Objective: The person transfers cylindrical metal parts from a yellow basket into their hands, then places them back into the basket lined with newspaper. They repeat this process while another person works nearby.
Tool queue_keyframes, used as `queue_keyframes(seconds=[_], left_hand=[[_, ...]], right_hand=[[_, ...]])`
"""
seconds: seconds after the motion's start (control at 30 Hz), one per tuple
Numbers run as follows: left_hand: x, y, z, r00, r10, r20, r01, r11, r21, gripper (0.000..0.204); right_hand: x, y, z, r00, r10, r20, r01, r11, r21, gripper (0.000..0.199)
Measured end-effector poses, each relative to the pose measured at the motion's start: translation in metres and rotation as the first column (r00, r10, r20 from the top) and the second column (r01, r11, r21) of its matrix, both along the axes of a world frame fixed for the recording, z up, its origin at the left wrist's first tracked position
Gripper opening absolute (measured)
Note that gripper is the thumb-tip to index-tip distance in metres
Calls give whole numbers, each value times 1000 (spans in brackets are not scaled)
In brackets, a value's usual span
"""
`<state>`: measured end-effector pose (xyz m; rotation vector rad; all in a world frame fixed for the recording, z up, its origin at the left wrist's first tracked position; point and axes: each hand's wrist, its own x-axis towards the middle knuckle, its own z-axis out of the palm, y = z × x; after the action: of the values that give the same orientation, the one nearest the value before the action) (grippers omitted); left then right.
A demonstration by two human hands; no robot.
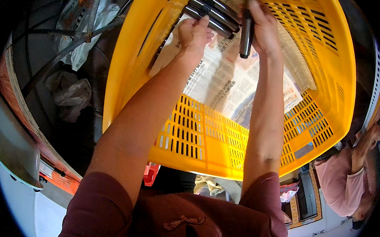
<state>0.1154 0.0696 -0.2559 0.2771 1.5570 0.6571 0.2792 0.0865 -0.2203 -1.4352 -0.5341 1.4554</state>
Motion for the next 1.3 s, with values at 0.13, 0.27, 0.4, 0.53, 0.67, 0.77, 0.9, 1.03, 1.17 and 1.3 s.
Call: queue_keyframes(seconds=[0.13, 0.27, 0.4, 0.53, 0.67, 0.77, 0.9, 1.03, 1.17, 1.3], left_hand=[[-5, 0, 2, 999, 45, 8, -45, 999, 9, 29], [1, -2, -1, 998, 55, 41, -57, 998, 32, 29], [-3, -1, 0, 999, 32, 7, -32, 999, 15, 29], [0, 0, 1, 1000, 16, -10, -15, 1000, 10, 29], [2, 2, 7, 1000, 17, 8, -17, 1000, -18, 28], [3, 4, 9, 1000, 4, 4, -4, 1000, -19, 28], [4, 5, 11, 1000, 10, -6, -11, 1000, -23, 28], [8, 7, 12, 1000, 22, 9, -22, 1000, -20, 27], [11, 9, 10, 998, 48, 42, -49, 998, 31, 27], [11, 9, 6, 998, 44, 53, -47, 997, 55, 22]], right_hand=[[-34, 54, 36, 741, 412, 530, -424, 899, -107, 27], [-34, 82, 16, 365, 434, 824, -723, 689, -43, 29], [-30, 61, 10, 412, 290, 864, -653, 756, 58, 42], [-7, 15, -17, 83, 92, 992, -584, 812, -26, 29], [0, 6, -31, 150, 65, 987, -561, 827, 31, 34], [0, 8, -33, 118, 66, 991, -564, 825, 12, 34], [9, 9, -37, 117, 82, 990, -617, 787, 8, 35], [16, 8, -44, 113, 62, 992, -633, 774, 24, 35], [9, 12, -40, 34, 19, 999, -611, 792, 6, 32], [10, 9, -43, -61, -28, 998, -588, 809, -14, 31]])
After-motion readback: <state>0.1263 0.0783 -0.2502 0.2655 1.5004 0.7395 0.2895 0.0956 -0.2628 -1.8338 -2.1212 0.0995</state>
